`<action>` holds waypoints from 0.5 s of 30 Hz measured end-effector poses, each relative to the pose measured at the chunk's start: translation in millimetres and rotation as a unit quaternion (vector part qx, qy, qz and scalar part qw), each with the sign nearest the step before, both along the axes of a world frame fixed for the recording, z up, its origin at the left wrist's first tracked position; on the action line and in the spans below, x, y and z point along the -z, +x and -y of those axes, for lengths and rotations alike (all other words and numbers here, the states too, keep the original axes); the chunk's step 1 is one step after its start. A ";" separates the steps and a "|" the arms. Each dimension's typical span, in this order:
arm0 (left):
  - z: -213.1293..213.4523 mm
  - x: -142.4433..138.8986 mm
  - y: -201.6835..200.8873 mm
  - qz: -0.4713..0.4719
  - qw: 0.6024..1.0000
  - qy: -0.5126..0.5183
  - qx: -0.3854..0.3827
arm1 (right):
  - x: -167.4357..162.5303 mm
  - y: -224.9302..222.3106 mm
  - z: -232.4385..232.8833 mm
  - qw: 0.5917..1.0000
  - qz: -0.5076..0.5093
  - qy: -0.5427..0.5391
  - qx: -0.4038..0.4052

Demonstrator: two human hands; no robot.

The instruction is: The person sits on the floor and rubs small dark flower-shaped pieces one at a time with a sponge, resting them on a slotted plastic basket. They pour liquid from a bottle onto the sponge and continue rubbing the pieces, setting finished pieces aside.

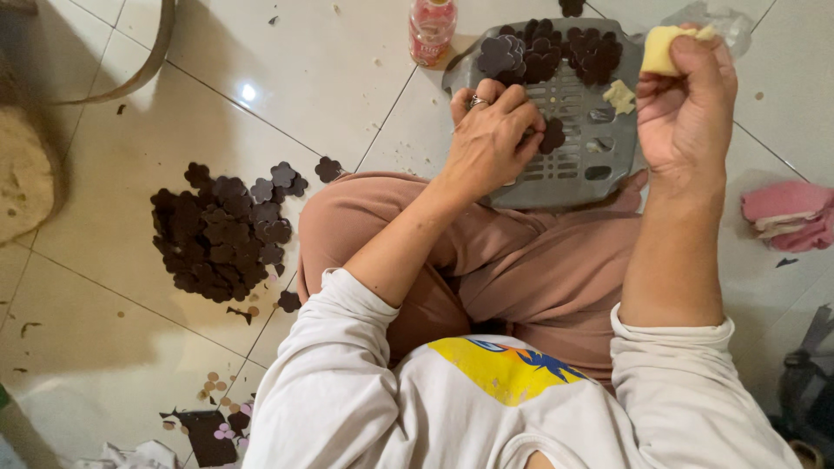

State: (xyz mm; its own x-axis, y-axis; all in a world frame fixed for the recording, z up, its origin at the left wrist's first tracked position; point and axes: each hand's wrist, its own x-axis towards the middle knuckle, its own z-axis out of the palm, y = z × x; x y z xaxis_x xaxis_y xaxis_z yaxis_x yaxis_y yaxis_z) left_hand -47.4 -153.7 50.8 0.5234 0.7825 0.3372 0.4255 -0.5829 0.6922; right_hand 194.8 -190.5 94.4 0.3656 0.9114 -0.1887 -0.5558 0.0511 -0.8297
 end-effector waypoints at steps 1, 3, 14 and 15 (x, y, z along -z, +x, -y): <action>0.3 0.7 -0.6 0.007 1.000 0.003 0.002 | -0.5 -0.6 -0.7 1.000 -0.006 -0.004 0.001; 0.9 0.9 -1.5 0.022 1.000 0.010 0.009 | -2.0 -2.7 -2.5 1.000 -0.018 -0.011 0.005; 0.0 -1.3 3.9 -0.006 0.999 0.029 0.022 | -7.4 -0.5 -7.4 0.997 -0.055 -0.053 0.015; -0.8 -1.1 3.7 0.008 0.999 0.035 0.018 | -3.9 2.9 -8.8 0.998 -0.046 -0.045 0.004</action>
State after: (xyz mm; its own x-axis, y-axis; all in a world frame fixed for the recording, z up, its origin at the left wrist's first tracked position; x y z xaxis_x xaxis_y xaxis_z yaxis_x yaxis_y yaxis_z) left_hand -43.7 -152.9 52.0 0.5443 0.7380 0.3989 0.3923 -0.6442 0.6566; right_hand 197.8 -181.7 98.3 0.3494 0.8864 -0.3036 -0.6305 -0.0173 -0.7760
